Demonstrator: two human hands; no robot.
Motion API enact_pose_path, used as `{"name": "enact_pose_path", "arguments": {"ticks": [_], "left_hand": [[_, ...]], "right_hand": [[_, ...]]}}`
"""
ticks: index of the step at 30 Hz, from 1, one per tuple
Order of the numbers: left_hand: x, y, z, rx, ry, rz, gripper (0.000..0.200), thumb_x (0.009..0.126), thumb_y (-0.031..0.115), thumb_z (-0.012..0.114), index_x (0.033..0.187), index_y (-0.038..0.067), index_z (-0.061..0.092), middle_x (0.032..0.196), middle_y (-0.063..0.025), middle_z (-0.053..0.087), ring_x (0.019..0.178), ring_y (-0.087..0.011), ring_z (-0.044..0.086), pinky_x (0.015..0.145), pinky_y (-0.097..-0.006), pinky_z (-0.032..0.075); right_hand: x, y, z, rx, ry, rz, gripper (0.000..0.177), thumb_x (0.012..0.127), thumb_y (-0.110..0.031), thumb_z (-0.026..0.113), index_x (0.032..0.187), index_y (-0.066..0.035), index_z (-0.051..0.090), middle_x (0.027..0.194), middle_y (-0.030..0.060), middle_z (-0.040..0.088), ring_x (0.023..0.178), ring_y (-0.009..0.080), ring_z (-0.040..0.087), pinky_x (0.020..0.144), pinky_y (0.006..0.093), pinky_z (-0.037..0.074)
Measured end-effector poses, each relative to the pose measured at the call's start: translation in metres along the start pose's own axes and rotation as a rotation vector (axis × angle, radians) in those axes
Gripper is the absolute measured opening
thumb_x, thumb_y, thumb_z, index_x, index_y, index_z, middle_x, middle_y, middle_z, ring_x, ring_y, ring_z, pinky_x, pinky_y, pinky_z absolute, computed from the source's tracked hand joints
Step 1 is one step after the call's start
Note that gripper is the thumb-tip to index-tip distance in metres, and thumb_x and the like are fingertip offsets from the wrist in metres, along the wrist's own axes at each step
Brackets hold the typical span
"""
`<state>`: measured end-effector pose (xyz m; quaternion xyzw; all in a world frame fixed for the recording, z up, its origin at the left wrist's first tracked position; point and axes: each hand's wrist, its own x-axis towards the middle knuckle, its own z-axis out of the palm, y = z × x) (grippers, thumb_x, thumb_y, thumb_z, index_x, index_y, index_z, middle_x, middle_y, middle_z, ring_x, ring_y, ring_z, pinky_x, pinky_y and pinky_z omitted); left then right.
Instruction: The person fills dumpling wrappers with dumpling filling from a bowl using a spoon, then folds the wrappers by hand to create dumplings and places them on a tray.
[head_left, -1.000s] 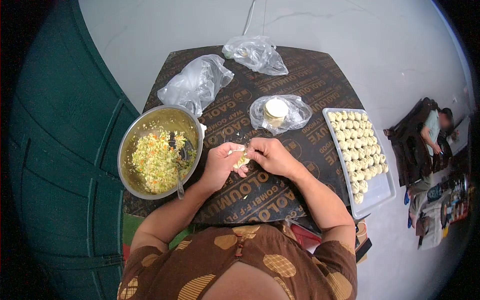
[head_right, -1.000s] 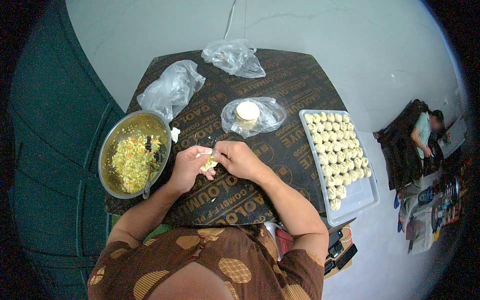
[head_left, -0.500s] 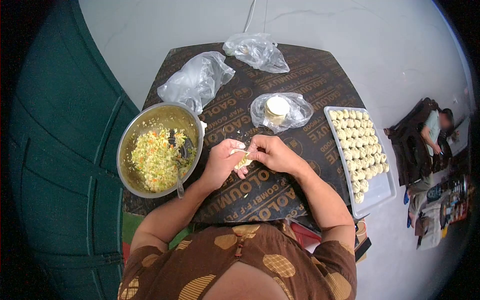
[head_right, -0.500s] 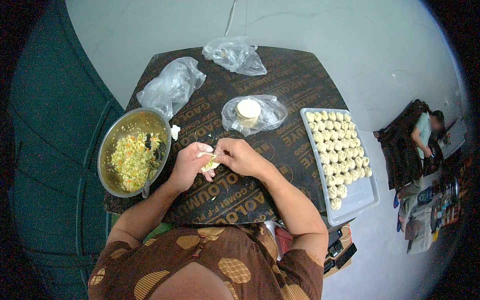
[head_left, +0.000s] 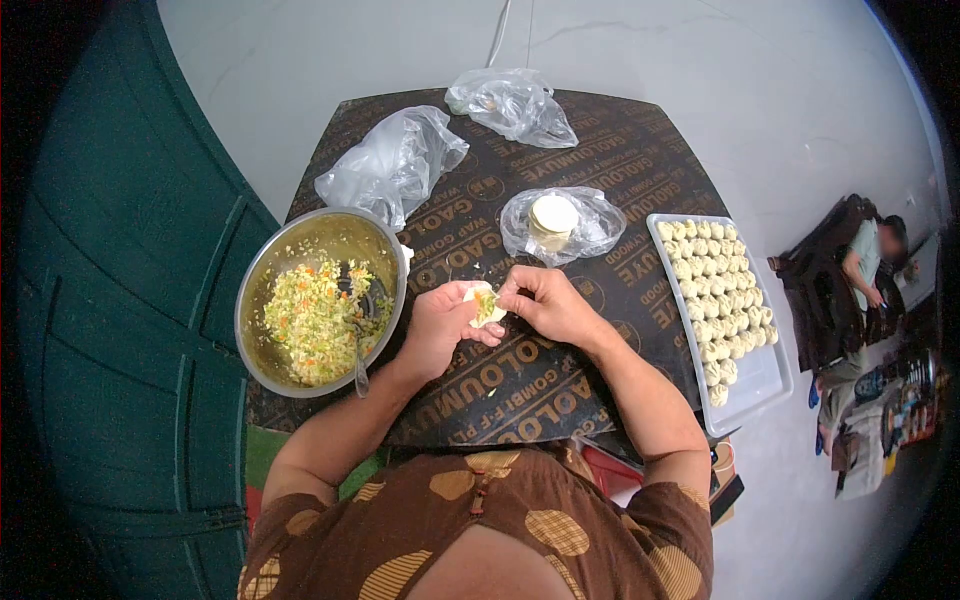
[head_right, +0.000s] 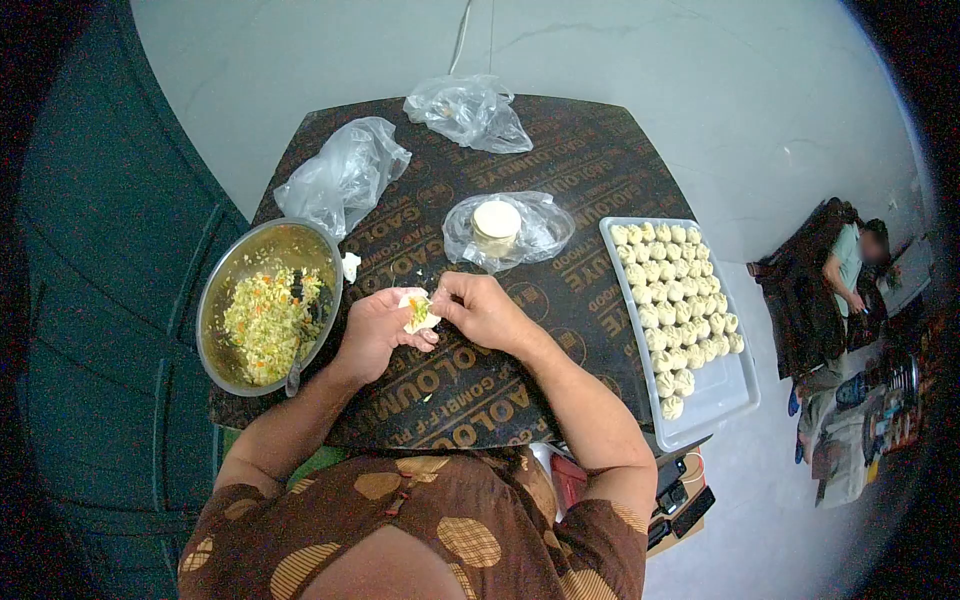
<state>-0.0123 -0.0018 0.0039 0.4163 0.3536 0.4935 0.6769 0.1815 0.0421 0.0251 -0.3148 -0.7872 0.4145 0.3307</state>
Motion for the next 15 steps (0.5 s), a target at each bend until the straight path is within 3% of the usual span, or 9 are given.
{"name": "enact_pose_path", "arguments": {"ticks": [6,8,12,15], "left_hand": [[-0.0022,0.0029,0.0023,-0.004,0.011,0.004,0.022,0.094,0.005,0.049,0.112,-0.007,0.053,0.093,-0.0152,0.064,0.072,-0.0199,0.067,0.061,-0.0273,0.057],[-0.0013,0.002,0.001,-0.002,0.008,0.002,0.021,0.094,0.006,0.05,0.111,-0.007,0.054,0.091,-0.0157,0.065,0.069,-0.022,0.067,0.06,-0.0307,0.058],[0.0001,-0.0006,0.001,0.061,0.034,0.003,0.019,0.093,0.005,0.052,0.108,-0.006,0.054,0.088,-0.0148,0.065,0.065,-0.0209,0.066,0.058,-0.0309,0.058],[-0.0014,0.0026,0.0041,0.092,0.06,-0.032,0.015,0.094,0.005,0.052,0.103,-0.006,0.055,0.084,-0.0126,0.065,0.064,-0.0168,0.065,0.056,-0.0268,0.057]], "right_hand": [[-0.0003,-0.0007,0.0013,-0.025,-0.001,0.022,0.009,0.088,-0.003,0.063,0.082,0.002,0.058,0.076,0.0041,0.061,0.074,0.0081,0.053,0.067,0.0259,0.046],[-0.0003,-0.002,0.003,0.007,0.024,-0.018,0.011,0.087,-0.007,0.062,0.081,0.001,0.057,0.072,0.0104,0.059,0.068,0.0152,0.056,0.063,0.0312,0.046],[-0.0005,-0.003,0.0051,-0.032,0.025,-0.054,0.01,0.086,-0.006,0.062,0.082,0.001,0.057,0.074,0.0133,0.06,0.068,0.0223,0.059,0.064,0.0332,0.047],[-0.0013,-0.0035,0.0077,-0.104,0.034,-0.112,0.009,0.084,-0.006,0.062,0.081,0.001,0.056,0.076,0.0162,0.06,0.07,0.0301,0.061,0.063,0.0355,0.047]]}}
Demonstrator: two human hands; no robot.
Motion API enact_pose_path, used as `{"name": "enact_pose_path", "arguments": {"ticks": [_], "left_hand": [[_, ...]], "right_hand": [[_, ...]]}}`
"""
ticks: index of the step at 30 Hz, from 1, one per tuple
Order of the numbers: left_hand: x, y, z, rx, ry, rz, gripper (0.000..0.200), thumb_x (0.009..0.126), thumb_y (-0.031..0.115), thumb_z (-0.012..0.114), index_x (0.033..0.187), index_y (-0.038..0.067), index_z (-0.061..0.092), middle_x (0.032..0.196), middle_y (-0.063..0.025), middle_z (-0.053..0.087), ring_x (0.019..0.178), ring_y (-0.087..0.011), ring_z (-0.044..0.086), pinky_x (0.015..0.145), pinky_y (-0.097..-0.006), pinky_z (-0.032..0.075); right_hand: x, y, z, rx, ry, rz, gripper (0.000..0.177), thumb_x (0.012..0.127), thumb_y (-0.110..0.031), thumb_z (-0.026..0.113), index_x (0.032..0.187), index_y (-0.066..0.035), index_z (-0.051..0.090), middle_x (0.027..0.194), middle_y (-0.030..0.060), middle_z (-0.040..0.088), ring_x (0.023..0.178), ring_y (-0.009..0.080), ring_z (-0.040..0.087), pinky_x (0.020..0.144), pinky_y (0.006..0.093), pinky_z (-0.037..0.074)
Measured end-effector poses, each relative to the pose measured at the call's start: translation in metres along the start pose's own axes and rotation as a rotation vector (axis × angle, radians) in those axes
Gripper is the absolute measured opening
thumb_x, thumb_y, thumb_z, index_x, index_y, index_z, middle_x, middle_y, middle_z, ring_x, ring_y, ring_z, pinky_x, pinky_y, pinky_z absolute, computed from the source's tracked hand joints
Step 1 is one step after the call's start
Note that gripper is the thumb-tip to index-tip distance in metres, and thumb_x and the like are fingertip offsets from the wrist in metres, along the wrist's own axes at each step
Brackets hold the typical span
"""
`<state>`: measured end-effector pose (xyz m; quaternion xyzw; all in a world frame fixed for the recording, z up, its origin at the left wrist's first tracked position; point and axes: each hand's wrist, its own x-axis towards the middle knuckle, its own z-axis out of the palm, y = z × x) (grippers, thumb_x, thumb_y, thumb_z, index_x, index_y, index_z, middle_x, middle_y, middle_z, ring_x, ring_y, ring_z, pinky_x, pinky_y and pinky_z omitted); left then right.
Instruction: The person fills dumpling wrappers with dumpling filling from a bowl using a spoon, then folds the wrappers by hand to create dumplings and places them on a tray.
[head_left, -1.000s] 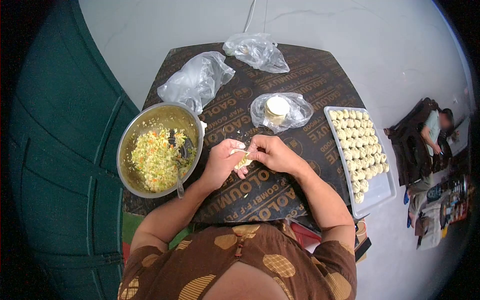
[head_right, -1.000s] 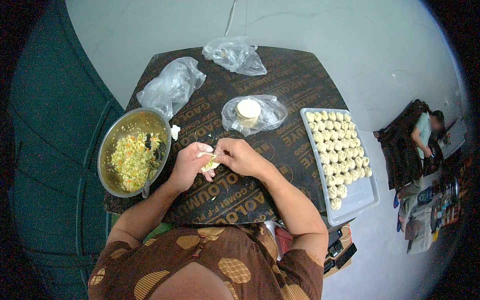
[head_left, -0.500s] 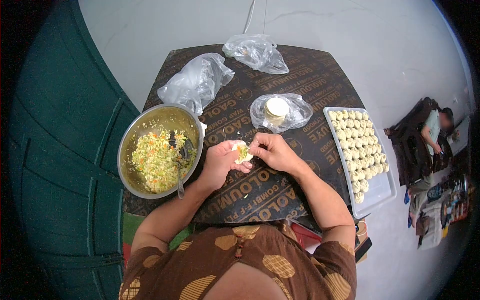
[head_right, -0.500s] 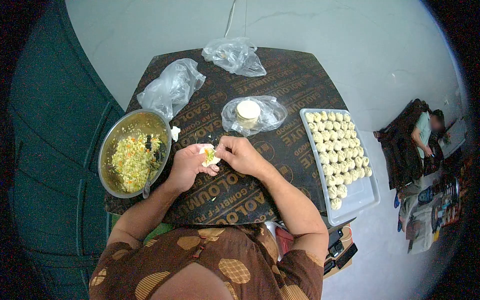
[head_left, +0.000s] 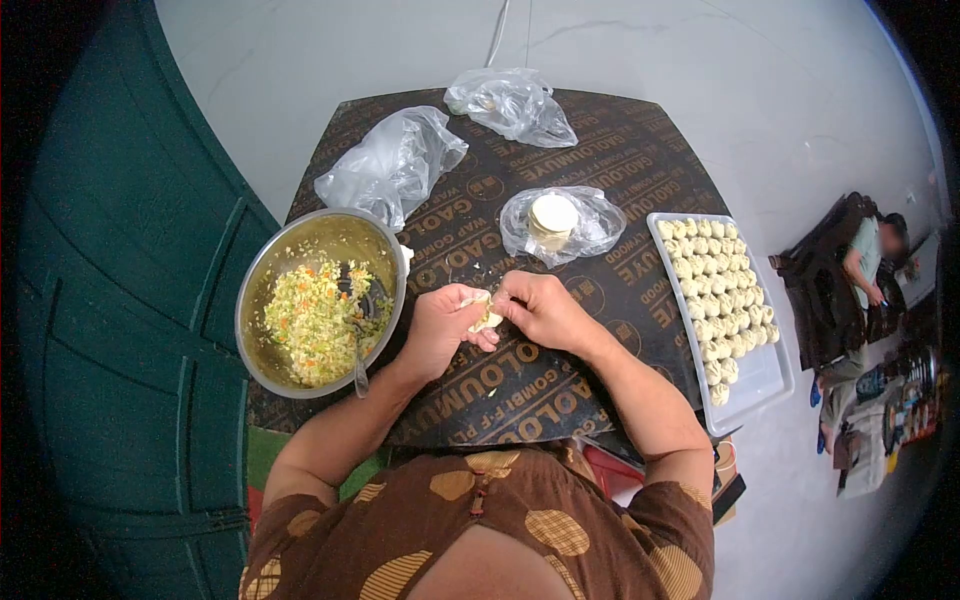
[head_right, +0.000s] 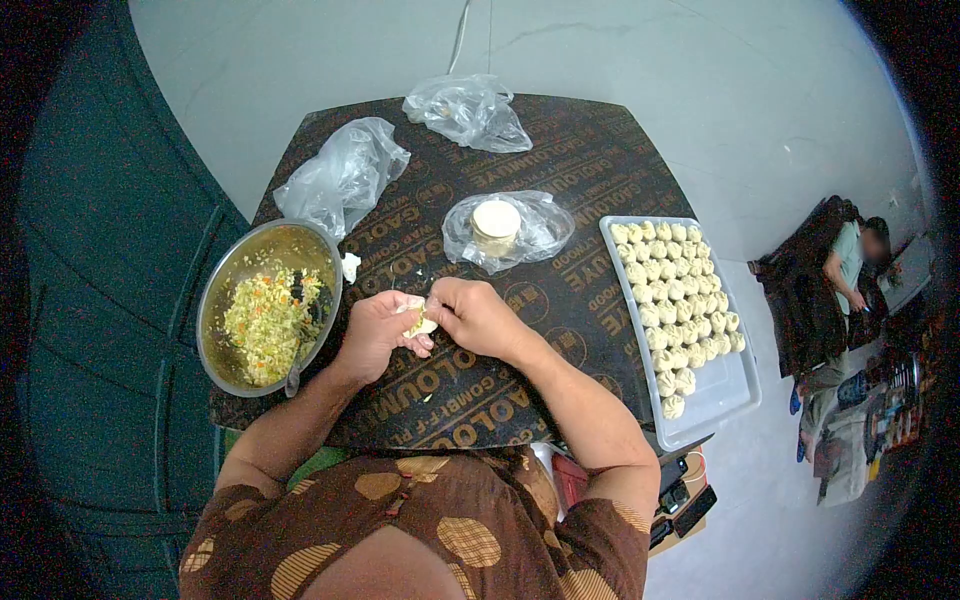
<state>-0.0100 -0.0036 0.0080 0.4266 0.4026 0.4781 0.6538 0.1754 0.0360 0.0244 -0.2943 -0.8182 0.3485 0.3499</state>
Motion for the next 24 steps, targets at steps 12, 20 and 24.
{"name": "enact_pose_path", "arguments": {"ticks": [12,20,24], "left_hand": [[0.001,0.001,-0.003,0.097,-0.023,-0.004,0.018,0.091,0.002,0.054,0.107,-0.006,0.053,0.087,-0.0137,0.065,0.063,-0.018,0.065,0.055,-0.0311,0.058],[-0.001,0.01,-0.008,-0.269,-0.144,-0.021,0.024,0.093,0.009,0.05,0.111,-0.007,0.051,0.091,-0.0167,0.064,0.067,-0.022,0.067,0.057,-0.031,0.058],[0.0,0.007,-0.006,-0.31,-0.092,-0.023,0.023,0.094,0.01,0.048,0.11,-0.007,0.051,0.092,-0.0177,0.064,0.07,-0.0243,0.068,0.059,-0.0315,0.059]], "right_hand": [[0.002,-0.006,-0.005,0.004,-0.036,0.068,0.014,0.085,-0.01,0.065,0.088,0.0,0.056,0.075,0.0151,0.058,0.069,0.0319,0.06,0.062,0.0378,0.047],[0.001,-0.005,-0.004,0.116,0.035,0.067,0.01,0.087,-0.007,0.062,0.085,0.002,0.058,0.071,0.0104,0.06,0.067,0.0148,0.056,0.063,0.0309,0.046],[0.0,0.001,0.001,0.157,0.073,0.107,0.008,0.088,-0.005,0.061,0.085,0.002,0.058,0.07,0.008,0.059,0.068,0.0105,0.054,0.063,0.0293,0.046]]}}
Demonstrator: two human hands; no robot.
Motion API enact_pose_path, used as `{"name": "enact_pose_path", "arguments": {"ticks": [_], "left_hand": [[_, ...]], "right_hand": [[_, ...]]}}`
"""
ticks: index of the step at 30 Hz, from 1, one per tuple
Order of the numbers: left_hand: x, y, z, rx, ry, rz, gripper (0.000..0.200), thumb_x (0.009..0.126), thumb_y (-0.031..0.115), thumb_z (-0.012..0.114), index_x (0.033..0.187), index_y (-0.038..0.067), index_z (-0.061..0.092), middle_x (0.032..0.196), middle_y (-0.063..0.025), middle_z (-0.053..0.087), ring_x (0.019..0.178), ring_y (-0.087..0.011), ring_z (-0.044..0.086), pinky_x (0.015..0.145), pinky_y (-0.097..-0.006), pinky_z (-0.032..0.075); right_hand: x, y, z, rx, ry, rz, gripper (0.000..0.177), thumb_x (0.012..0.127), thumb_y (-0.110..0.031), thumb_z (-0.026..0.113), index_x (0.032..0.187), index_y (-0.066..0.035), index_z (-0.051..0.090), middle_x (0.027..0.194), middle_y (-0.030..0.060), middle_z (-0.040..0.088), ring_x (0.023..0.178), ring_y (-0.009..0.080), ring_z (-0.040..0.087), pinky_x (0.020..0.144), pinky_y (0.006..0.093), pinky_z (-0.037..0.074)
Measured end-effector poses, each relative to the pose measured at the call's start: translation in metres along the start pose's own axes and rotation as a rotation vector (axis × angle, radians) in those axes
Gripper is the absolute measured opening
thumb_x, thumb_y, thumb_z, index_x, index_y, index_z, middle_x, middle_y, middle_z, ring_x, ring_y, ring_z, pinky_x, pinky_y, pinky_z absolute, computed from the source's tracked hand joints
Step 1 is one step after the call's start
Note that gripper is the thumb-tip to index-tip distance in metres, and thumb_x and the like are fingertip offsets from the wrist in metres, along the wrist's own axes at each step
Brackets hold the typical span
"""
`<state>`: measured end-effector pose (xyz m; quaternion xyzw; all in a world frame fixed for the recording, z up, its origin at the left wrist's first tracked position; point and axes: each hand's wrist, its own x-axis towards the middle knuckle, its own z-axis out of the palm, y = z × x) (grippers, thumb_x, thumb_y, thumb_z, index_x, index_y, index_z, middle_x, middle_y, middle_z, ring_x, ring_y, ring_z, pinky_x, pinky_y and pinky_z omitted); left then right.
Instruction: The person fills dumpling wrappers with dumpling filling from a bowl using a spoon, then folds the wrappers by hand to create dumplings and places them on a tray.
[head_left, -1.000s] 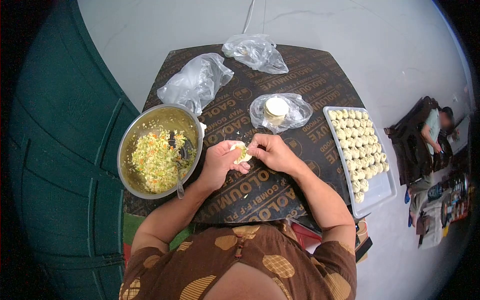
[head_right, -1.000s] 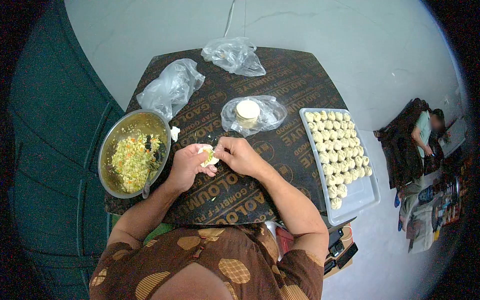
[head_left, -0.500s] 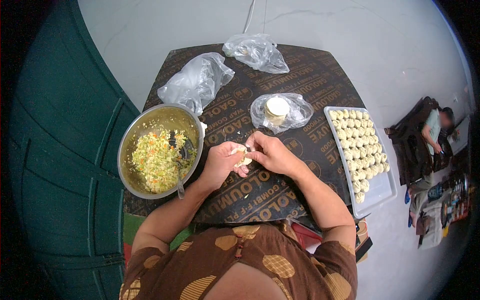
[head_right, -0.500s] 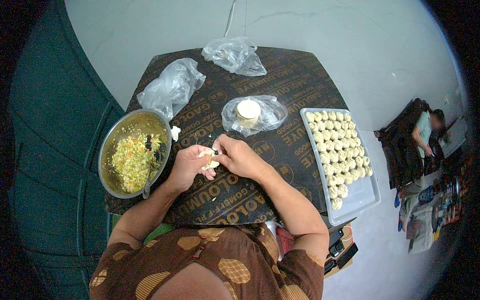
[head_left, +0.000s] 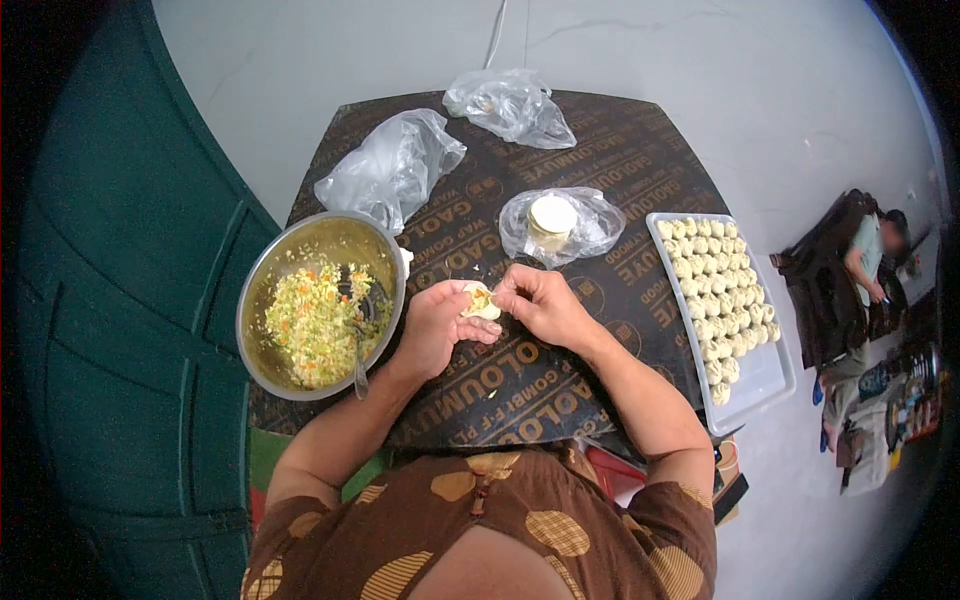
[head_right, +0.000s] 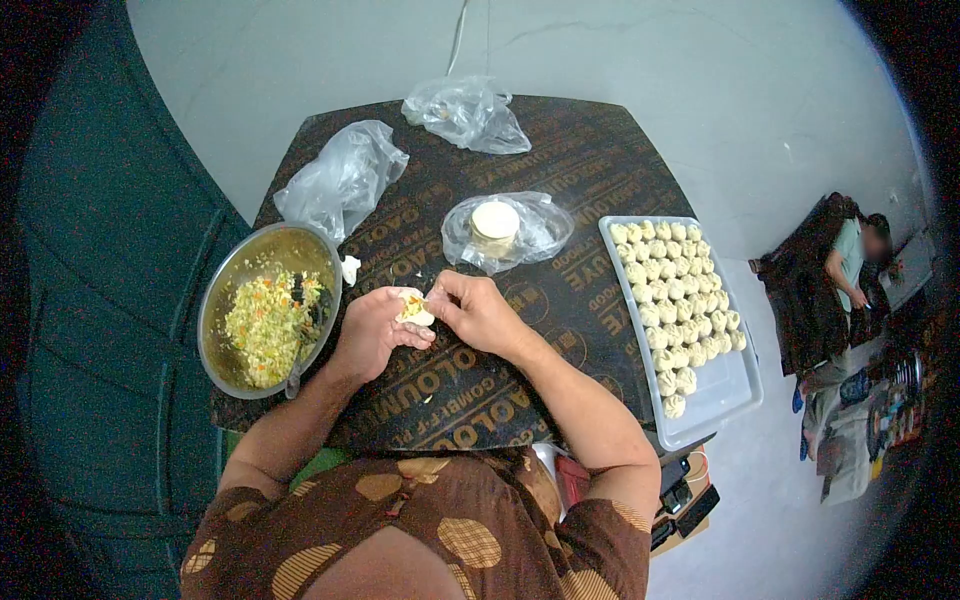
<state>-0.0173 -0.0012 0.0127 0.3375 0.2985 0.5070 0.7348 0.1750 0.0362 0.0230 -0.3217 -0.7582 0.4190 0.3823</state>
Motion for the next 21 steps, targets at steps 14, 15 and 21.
{"name": "enact_pose_path", "arguments": {"ticks": [14,15,21], "left_hand": [[0.0039,-0.0073,-0.004,0.26,0.107,0.057,0.017,0.093,0.01,0.055,0.102,-0.004,0.057,0.087,-0.0144,0.066,0.065,-0.0212,0.067,0.056,-0.0311,0.058],[0.004,-0.0077,-0.0039,0.26,0.107,0.057,0.017,0.093,0.01,0.055,0.102,-0.004,0.057,0.087,-0.0144,0.066,0.065,-0.0212,0.067,0.056,-0.0311,0.058],[0.0032,-0.0059,-0.0007,0.239,0.113,0.073,0.015,0.092,0.009,0.055,0.103,-0.003,0.055,0.087,-0.014,0.066,0.063,-0.0209,0.066,0.054,-0.0307,0.058]], "right_hand": [[0.0009,-0.0013,-0.0009,-0.065,-0.1,-0.027,0.009,0.086,-0.005,0.063,0.09,0.002,0.059,0.075,0.0132,0.063,0.07,0.0193,0.061,0.065,0.0328,0.048],[0.0008,-0.0026,-0.0013,-0.065,-0.1,-0.027,0.009,0.086,-0.005,0.063,0.09,0.002,0.059,0.075,0.0132,0.063,0.07,0.0193,0.061,0.065,0.0328,0.048],[0.0008,-0.0045,-0.0027,-0.177,-0.09,-0.061,0.011,0.085,-0.008,0.064,0.086,0.001,0.057,0.077,0.0178,0.062,0.072,0.0322,0.063,0.064,0.037,0.048]]}}
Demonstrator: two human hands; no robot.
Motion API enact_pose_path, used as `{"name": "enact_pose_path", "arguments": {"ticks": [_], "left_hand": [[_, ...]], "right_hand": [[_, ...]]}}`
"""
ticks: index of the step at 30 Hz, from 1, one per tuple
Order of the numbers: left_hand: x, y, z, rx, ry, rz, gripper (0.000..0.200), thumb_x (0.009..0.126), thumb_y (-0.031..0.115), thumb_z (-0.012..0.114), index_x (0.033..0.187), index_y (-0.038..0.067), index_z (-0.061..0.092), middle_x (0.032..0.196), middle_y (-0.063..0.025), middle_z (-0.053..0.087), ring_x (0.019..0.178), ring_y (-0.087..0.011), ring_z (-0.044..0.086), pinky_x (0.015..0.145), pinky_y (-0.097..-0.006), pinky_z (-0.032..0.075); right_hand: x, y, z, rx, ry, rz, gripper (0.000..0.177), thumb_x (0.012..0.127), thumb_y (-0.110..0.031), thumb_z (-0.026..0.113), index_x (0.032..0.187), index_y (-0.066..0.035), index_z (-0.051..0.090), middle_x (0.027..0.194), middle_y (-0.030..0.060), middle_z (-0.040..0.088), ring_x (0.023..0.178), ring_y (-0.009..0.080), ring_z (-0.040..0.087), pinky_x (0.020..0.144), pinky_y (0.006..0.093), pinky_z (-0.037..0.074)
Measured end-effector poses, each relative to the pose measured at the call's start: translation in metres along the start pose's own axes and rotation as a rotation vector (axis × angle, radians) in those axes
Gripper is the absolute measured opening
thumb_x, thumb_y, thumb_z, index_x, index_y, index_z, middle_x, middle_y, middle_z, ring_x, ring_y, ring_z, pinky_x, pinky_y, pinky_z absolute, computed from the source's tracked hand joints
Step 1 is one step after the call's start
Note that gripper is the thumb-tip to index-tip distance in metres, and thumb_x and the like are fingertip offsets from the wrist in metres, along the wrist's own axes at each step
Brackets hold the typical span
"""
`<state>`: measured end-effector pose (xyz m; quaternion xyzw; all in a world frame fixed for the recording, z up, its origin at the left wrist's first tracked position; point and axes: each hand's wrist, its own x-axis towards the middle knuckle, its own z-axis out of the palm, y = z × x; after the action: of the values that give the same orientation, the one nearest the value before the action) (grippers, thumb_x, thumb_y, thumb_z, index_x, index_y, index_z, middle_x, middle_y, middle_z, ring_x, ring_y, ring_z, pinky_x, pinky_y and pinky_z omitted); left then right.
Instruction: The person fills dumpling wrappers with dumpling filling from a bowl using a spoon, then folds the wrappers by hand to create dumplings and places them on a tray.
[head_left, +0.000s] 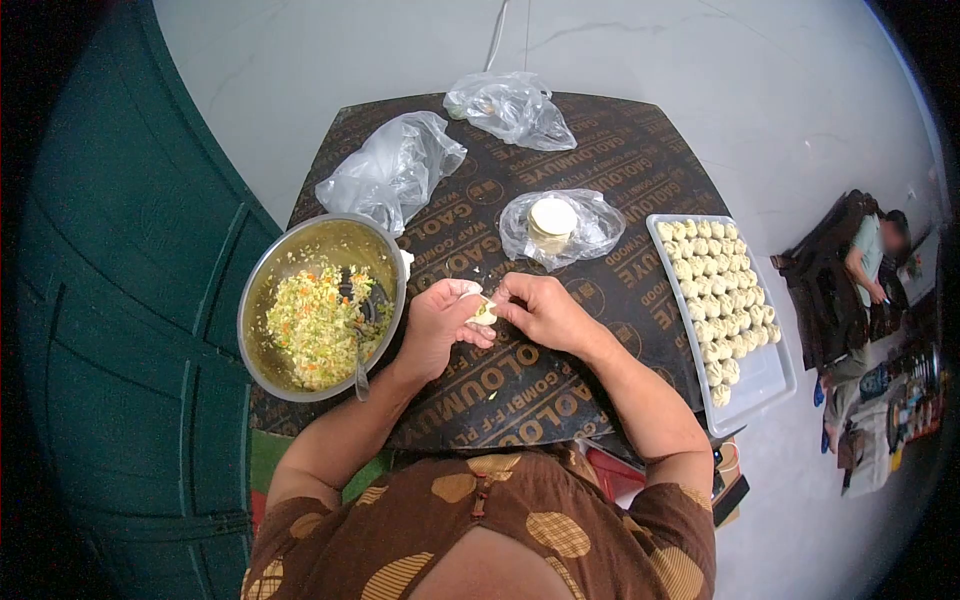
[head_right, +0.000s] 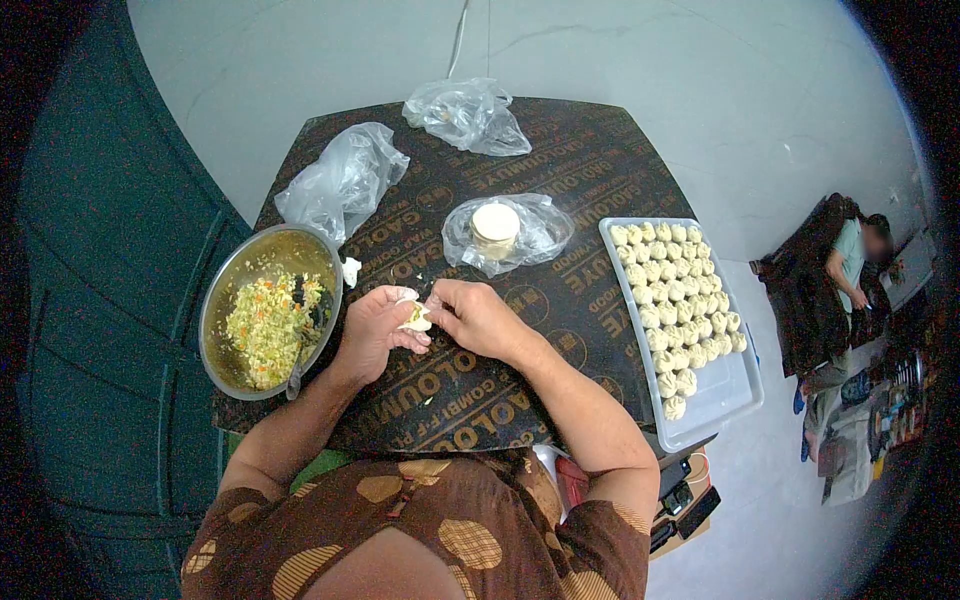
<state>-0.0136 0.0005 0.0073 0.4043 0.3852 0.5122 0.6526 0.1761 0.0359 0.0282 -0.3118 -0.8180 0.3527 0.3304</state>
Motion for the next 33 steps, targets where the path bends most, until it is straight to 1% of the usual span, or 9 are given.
{"name": "enact_pose_path", "arguments": {"ticks": [2,15,18,21,23,24,27,29,33], "left_hand": [[0.001,-0.001,-0.001,-0.002,-0.015,-0.012,0.015,0.092,0.008,0.056,0.102,-0.003,0.054,0.086,-0.0135,0.065,0.063,-0.021,0.066,0.053,-0.031,0.058],[-0.002,0.0,0.003,0.096,-0.022,-0.031,0.012,0.093,0.007,0.054,0.098,-0.004,0.055,0.082,-0.0139,0.065,0.062,-0.0213,0.067,0.053,-0.0316,0.058],[-0.003,-0.002,0.004,0.106,-0.041,-0.013,0.012,0.093,0.006,0.054,0.097,-0.005,0.055,0.081,-0.0132,0.065,0.062,-0.0186,0.066,0.052,-0.0277,0.057],[-0.002,-0.002,0.003,0.163,-0.038,0.004,0.011,0.094,0.006,0.053,0.097,-0.004,0.056,0.081,-0.0136,0.065,0.063,-0.0201,0.066,0.054,-0.0304,0.058],[-0.001,-0.003,0.003,0.184,-0.032,-0.005,0.012,0.093,0.005,0.054,0.1,-0.005,0.054,0.081,-0.0123,0.065,0.061,-0.0169,0.065,0.052,-0.0266,0.057],[-0.001,-0.002,0.004,0.183,-0.031,-0.005,0.012,0.093,0.005,0.054,0.1,-0.005,0.054,0.081,-0.0123,0.065,0.061,-0.0169,0.065,0.052,-0.0266,0.057],[-0.002,-0.001,0.006,0.25,0.0,0.025,0.014,0.092,0.002,0.052,0.105,-0.004,0.051,0.083,-0.0132,0.064,0.06,-0.0164,0.065,0.052,-0.0269,0.056],[-0.001,-0.001,0.003,0.239,-0.022,0.05,0.019,0.092,0.003,0.052,0.109,-0.004,0.049,0.085,-0.0153,0.064,0.06,-0.0177,0.064,0.052,-0.0274,0.056],[-0.002,0.006,0.0,0.08,-0.005,0.005,0.02,0.093,0.007,0.05,0.109,-0.005,0.048,0.087,-0.0185,0.063,0.063,-0.0215,0.066,0.054,-0.0304,0.057]], "right_hand": [[0.0,-0.002,0.0,-0.029,0.017,-0.047,0.012,0.084,-0.009,0.063,0.085,0.0,0.056,0.078,0.018,0.06,0.075,0.0366,0.061,0.064,0.0397,0.048],[0.001,-0.004,0.001,-0.12,0.037,-0.2,0.01,0.083,-0.006,0.062,0.08,0.0,0.055,0.075,0.0166,0.057,0.076,0.0372,0.059,0.066,0.0415,0.047],[0.001,-0.001,0.003,-0.162,0.026,-0.226,0.01,0.083,-0.005,0.062,0.08,0.0,0.054,0.075,0.0165,0.057,0.075,0.0366,0.058,0.066,0.0406,0.047],[0.0,-0.009,0.001,-0.071,0.032,-0.14,0.011,0.082,-0.005,0.063,0.081,0.0,0.054,0.078,0.0164,0.057,0.075,0.0359,0.059,0.066,0.0403,0.047],[0.0,-0.018,-0.003,-0.024,-0.011,0.064,0.012,0.082,-0.006,0.064,0.082,0.001,0.054,0.081,0.0163,0.057,0.076,0.035,0.059,0.068,0.0403,0.047],[0.001,-0.016,-0.004,-0.024,-0.011,0.064,0.012,0.082,-0.006,0.064,0.082,0.001,0.054,0.081,0.0163,0.057,0.076,0.035,0.059,0.068,0.0403,0.047],[0.0,-0.008,-0.003,-0.048,-0.03,-0.052,0.014,0.082,-0.007,0.065,0.083,0.001,0.054,0.083,0.0164,0.056,0.078,0.0357,0.058,0.069,0.0404,0.047],[0.001,-0.004,-0.003,-0.112,-0.028,-0.193,0.014,0.082,-0.007,0.065,0.082,0.001,0.054,0.081,0.0166,0.056,0.079,0.036,0.058,0.069,0.0404,0.047],[0.001,-0.003,-0.003,-0.147,0.008,-0.184,0.012,0.082,-0.006,0.063,0.08,0.001,0.053,0.079,0.0168,0.055,0.077,0.0362,0.058,0.067,0.0407,0.046]]}}
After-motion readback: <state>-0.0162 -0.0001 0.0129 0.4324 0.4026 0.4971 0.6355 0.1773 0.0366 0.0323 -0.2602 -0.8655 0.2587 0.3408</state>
